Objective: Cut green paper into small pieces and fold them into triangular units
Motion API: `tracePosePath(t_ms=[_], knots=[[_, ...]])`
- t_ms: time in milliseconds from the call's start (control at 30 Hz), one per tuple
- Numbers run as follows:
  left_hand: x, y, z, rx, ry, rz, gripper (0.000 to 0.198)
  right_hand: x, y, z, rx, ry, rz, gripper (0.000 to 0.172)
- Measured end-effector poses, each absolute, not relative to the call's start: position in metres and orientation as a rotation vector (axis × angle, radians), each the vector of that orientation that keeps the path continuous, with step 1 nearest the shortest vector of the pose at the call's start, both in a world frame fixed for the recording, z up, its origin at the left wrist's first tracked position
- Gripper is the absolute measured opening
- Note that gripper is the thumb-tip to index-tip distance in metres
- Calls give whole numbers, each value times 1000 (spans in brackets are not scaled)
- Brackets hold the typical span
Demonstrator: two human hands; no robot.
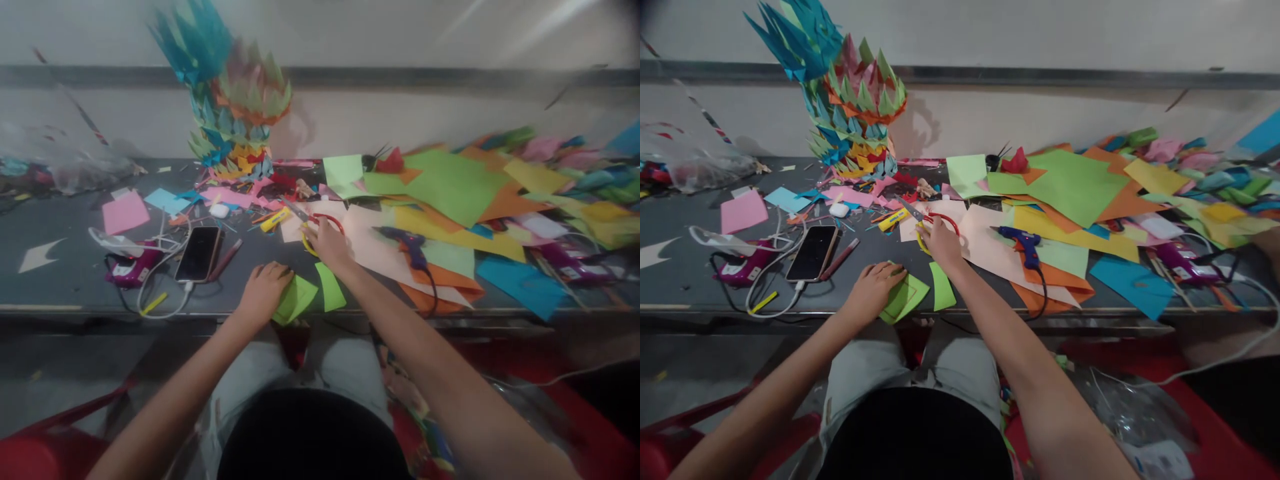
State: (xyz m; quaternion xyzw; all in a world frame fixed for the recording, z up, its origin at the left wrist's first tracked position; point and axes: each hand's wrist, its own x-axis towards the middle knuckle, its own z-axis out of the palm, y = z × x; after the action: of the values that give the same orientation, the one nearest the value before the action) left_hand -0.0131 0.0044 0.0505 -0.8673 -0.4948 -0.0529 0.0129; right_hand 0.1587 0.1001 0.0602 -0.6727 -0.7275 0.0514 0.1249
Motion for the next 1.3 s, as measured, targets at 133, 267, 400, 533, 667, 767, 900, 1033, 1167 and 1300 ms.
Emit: tracePosePath(t_ms=[133, 267, 400, 533, 667, 767, 900, 1033, 1167, 1300], knots=[[-17, 21, 56, -2870, -1309, -31, 33, 152, 98, 57, -1781, -2157, 208, 53], [-3, 4, 49, -2750, -1541, -129, 31, 136, 86, 49, -1675, -2198, 232, 49], [13, -19, 44, -2686, -1626, -211, 28, 124, 80, 45, -1614, -2326, 215, 48], [24, -31, 45, -2688, -1687, -141, 28, 120, 78, 46, -1545, -2454, 159, 47], [35, -42, 37, -2584, -1731, -223, 33, 122, 69, 46, -1463, -2547, 162, 47], [40, -50, 29, -2524, -1726, -290, 37, 123, 64, 45, -1451, -2561, 161, 49], [39, -53, 22, -2509, -1690, -303, 40, 121, 70, 41, -1407, -2570, 122, 53], [37, -53, 19, -2511, -1684, -306, 41, 115, 91, 36, -1433, -2530, 14, 59], [37, -53, 19, -2523, -1711, -317, 41, 109, 115, 33, -1429, -2489, -22, 59], [37, -54, 22, -2531, -1752, -369, 40, 107, 129, 31, -1393, -2473, 7, 56]])
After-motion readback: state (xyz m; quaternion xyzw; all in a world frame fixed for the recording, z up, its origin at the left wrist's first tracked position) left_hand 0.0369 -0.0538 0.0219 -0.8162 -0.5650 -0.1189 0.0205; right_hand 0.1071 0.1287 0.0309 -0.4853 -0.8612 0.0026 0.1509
